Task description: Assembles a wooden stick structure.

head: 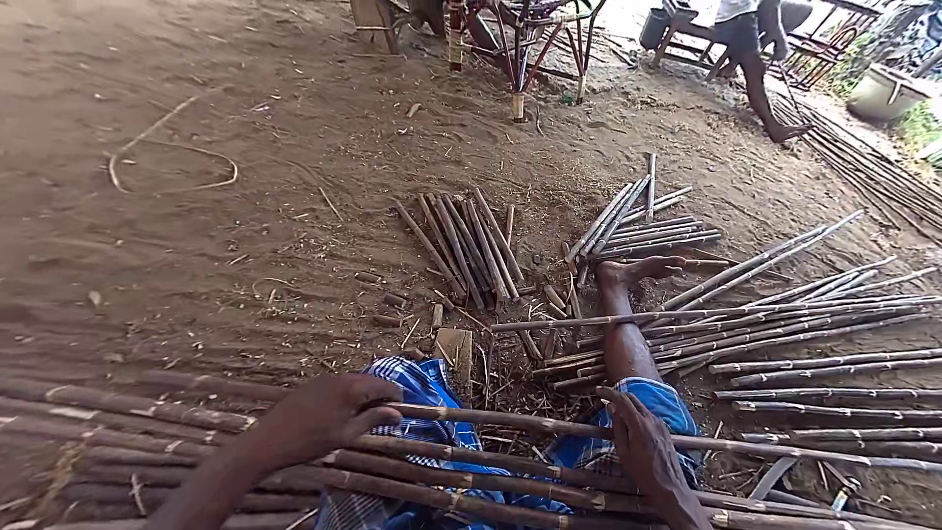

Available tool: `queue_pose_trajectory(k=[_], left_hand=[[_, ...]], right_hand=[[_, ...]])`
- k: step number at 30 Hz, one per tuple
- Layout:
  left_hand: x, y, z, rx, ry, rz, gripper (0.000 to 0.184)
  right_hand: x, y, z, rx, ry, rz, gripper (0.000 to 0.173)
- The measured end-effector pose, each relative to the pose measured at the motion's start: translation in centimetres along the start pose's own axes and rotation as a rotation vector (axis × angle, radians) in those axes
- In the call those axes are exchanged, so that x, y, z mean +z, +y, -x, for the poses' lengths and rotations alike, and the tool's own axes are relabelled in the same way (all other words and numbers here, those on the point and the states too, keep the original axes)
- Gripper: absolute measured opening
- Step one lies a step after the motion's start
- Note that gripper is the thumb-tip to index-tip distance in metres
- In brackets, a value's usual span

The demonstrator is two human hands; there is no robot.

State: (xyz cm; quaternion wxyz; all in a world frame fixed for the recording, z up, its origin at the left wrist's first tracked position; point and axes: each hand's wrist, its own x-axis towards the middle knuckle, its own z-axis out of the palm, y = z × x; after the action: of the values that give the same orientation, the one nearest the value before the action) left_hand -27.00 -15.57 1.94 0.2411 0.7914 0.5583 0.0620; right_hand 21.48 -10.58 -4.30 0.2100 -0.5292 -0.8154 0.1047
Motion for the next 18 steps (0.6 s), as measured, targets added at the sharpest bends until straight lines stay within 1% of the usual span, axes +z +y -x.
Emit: queue_pose_trajectory(k=[1, 2, 3, 4, 5, 7, 8, 9, 10, 12, 14, 16, 17, 18], left_hand=[[-0.9, -1.5, 0.7, -0.071, 0.012, 0.048, 0.034], [-1.8, -2.7, 1.2, -0.159, -0.006, 0.096, 0.034], [-2.6, -3.1, 1.3, -0.230, -0.039, 0.117, 0.044], [-3.2, -2.6, 0.7, -0.258, -0.038, 0.108, 0.054], [-3.1, -1.2, -0.7, -0.241, 0.016, 0.085, 0.056], [-1.6, 3.0, -5.3, -0.149, 0.134, 0.031, 0.054], [-0.5, 4.8, -8.1, -0.124, 0.139, -0.010, 0.057], [0.6, 6.3, -11.2, -0.128, 0.107, -0.054, 0.061], [1.7, 7.4, -14.4, -0.147, 0.051, -0.104, 0.066], [4.4, 8.9, -20.7, -0.206, -0.061, -0.201, 0.076], [7.3, 9.2, -25.8, -0.251, -0.145, -0.225, 0.074], [9.4, 9.5, -28.2, -0.276, -0.214, -0.170, 0.063], [9.8, 9.8, -28.4, -0.278, -0.220, -0.153, 0.058], [9.8, 10.1, -27.9, -0.275, -0.187, -0.150, 0.057]], right_hand=[[0.1, 0.0, 0.6, 0.013, 0.021, 0.024, 0.036], [0.3, -0.3, 1.0, 0.026, 0.014, 0.031, 0.036], [0.5, -1.0, 1.2, 0.035, -0.029, 0.023, 0.035], [0.8, -2.1, 0.9, 0.051, -0.103, 0.023, 0.034], [1.1, -3.2, 0.4, 0.077, -0.190, 0.024, 0.033], [1.5, -5.4, -1.1, 0.176, -0.362, 0.014, 0.034], [1.9, -6.4, -1.9, 0.213, -0.419, 0.002, 0.036], [2.4, -7.2, -2.7, 0.234, -0.443, -0.019, 0.037], [2.9, -7.8, -3.2, 0.242, -0.450, -0.050, 0.037], [3.6, -8.1, -3.3, 0.236, -0.431, -0.107, 0.033], [3.6, -7.4, -3.1, 0.225, -0.373, -0.191, 0.030], [3.4, -6.9, -2.7, 0.214, -0.278, -0.291, 0.030], [3.4, -6.6, -2.4, 0.203, -0.226, -0.326, 0.030], [3.5, -6.4, -2.2, 0.187, -0.168, -0.355, 0.030]])
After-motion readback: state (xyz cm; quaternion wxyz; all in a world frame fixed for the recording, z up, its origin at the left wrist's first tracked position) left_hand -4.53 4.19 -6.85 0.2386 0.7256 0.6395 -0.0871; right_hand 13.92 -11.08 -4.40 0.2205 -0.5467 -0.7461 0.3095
